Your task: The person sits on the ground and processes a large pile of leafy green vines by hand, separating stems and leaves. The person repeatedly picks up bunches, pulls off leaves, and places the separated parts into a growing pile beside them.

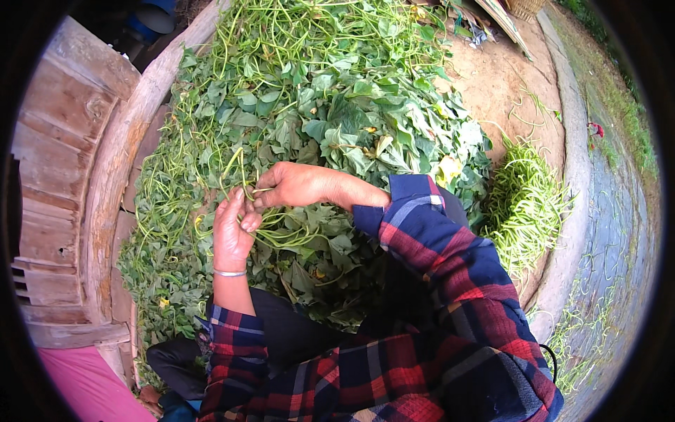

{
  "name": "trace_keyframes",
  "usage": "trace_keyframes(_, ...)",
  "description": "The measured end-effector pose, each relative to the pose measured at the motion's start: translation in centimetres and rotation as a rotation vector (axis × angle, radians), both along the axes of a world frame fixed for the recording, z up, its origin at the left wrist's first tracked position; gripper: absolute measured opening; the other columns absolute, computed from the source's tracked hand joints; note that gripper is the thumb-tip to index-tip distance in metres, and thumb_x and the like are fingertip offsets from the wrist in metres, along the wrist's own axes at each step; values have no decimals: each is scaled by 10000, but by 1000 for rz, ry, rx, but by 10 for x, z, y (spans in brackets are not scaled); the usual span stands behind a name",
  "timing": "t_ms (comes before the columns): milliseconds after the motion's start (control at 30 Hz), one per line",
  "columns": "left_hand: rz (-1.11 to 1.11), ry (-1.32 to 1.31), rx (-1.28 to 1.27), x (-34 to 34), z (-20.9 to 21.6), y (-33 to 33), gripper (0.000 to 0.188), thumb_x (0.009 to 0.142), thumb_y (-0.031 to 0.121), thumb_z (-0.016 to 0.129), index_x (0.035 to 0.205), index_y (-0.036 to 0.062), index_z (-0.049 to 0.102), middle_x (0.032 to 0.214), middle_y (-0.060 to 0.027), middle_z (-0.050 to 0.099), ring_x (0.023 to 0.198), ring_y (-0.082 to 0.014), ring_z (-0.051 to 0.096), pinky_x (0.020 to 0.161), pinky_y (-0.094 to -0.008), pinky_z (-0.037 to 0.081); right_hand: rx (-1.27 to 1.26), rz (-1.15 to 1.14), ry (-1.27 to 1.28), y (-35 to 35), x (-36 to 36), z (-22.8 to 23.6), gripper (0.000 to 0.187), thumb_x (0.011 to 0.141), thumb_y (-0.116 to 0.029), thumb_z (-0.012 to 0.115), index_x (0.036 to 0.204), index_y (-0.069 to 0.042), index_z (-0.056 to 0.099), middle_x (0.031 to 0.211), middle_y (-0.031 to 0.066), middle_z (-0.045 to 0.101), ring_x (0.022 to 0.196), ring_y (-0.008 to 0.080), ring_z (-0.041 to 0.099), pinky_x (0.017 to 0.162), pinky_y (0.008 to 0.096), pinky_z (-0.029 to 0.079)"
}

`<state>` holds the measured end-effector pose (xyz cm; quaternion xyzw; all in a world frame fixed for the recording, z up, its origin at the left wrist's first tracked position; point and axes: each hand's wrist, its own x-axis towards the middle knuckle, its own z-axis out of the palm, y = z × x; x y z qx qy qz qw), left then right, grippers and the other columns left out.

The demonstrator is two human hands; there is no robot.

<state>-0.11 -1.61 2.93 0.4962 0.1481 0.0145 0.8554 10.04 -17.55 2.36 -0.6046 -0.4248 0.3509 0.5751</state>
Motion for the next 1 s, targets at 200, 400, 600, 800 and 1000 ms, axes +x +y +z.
trace_keyframes(200, -55, 63, -100, -1, -4, -3, 135, 893, 167, 555, 866, 36, 574, 621, -11, 492, 433, -62, 364, 419, -195, 297, 3, 203, 129, -7, 1, 0, 236, 914, -226, 543, 1002, -19, 615, 766, -20, 590, 692, 82, 484, 658, 251, 433)
trace_keyframes(400, -86, 115, -99, -4, -6, -3, 97, 882, 148, 569, 890, 54, 550, 666, -8, 502, 457, -54, 359, 414, -188, 295, -112, 254, 190, -9, 2, -3, 229, 919, -231, 532, 952, -16, 604, 720, -14, 571, 636, 83, 498, 603, 249, 431)
trace_keyframes(600, -105, 138, -121, -3, -2, -10, 101, 891, 151, 556, 952, 70, 551, 741, -8, 541, 483, -50, 380, 417, -176, 299, -122, 280, 180, -12, 1, 6, 228, 919, -239, 529, 896, -24, 603, 682, -15, 544, 616, 80, 497, 563, 244, 429)
trace_keyframes(800, -79, 72, -119, -3, -9, 0, 107, 891, 162, 552, 942, 68, 554, 728, -12, 553, 454, -66, 406, 416, -187, 323, -154, 188, 350, -12, -2, 9, 221, 920, -249, 528, 980, -61, 627, 695, -60, 526, 623, 53, 447, 540, 190, 365)
trace_keyframes(1000, 28, 16, 140, 2, -17, -3, 77, 868, 125, 589, 916, 71, 560, 689, -12, 558, 470, -79, 439, 413, -186, 331, -88, 116, 123, -7, 0, -2, 262, 917, -288, 531, 944, -43, 622, 703, -57, 532, 649, 47, 436, 558, 201, 368)
